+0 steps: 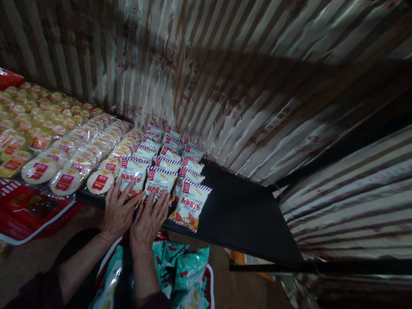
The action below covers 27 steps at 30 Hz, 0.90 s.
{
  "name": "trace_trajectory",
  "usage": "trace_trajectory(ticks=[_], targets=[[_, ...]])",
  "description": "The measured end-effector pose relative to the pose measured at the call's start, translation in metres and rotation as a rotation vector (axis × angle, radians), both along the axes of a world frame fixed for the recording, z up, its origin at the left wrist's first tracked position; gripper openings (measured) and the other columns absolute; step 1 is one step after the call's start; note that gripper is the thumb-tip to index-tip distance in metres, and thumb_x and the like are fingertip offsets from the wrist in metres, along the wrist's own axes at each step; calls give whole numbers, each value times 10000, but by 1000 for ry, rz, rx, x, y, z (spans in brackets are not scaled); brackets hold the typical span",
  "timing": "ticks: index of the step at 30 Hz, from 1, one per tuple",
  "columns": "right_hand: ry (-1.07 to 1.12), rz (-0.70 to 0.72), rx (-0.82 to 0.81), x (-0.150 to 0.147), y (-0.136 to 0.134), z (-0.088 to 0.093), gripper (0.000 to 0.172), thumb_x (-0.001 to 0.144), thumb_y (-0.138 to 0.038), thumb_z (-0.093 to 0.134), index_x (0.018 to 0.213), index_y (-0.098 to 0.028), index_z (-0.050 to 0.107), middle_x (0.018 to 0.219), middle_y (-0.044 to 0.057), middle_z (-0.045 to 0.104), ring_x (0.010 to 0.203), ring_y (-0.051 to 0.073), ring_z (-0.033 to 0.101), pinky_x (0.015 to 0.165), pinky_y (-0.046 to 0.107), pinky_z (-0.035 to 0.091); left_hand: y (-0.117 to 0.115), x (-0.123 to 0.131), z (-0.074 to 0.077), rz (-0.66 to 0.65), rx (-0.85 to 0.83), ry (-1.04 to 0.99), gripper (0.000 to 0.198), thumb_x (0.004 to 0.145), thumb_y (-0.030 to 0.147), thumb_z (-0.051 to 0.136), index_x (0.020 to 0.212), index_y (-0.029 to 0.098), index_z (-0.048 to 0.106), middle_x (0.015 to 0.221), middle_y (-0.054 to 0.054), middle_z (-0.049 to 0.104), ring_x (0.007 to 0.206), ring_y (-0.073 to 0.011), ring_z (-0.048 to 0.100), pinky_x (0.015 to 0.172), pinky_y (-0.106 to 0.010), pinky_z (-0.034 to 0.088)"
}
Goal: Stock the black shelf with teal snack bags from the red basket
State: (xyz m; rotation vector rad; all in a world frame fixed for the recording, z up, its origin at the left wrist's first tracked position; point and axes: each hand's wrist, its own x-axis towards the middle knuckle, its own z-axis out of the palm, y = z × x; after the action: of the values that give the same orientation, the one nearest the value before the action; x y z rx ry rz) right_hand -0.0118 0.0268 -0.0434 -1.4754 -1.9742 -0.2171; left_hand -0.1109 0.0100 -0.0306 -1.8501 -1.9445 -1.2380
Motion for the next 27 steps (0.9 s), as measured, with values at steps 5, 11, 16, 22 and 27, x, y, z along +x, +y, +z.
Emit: trace_trajectory(ticks=[5,11,16,22,27], targets=[[1,17,-15,3,2,1,604,942,-253,352,1482,-206,86,1550,142,120,1422,267,113,1057,507,294,1,-1,-2,-21,3,-8,338,885,182,436,1127,299,641,1382,-49,493,1391,-244,255,1111,-515,214],[3,-24,-11,4,3,0,592,934,-249,380,1476,-224,145,1556,131,92,1426,293,56,1058,532,275,1,-2,-3,-37,17,8,387,874,151,426,1189,288,604,1419,-53,445,1408,-238,206,1114,-503,221],[2,-13,3,4,2,-2,607,933,-248,385,1479,-227,121,1560,128,51,1426,308,23,1054,555,266,-1,0,1,-9,22,1,353,865,173,470,1146,309,636,1429,-64,429,1419,-270,154,1104,-537,219],[-10,39,16,7,-4,0,606,926,-234,401,1475,-241,145,1564,107,-14,1425,320,1,1055,566,263,-1,0,1,-11,16,-8,367,859,194,477,1171,326,618,1422,-40,442,1418,-266,161,1115,-538,203],[-35,50,28,9,-7,1,619,926,-229,409,1472,-293,123,1566,84,-45,1424,328,20,1046,565,278,0,-1,-2,-22,13,15,391,853,182,473,1193,323,604,1446,-41,407,1421,-274,141,1115,-541,196]])
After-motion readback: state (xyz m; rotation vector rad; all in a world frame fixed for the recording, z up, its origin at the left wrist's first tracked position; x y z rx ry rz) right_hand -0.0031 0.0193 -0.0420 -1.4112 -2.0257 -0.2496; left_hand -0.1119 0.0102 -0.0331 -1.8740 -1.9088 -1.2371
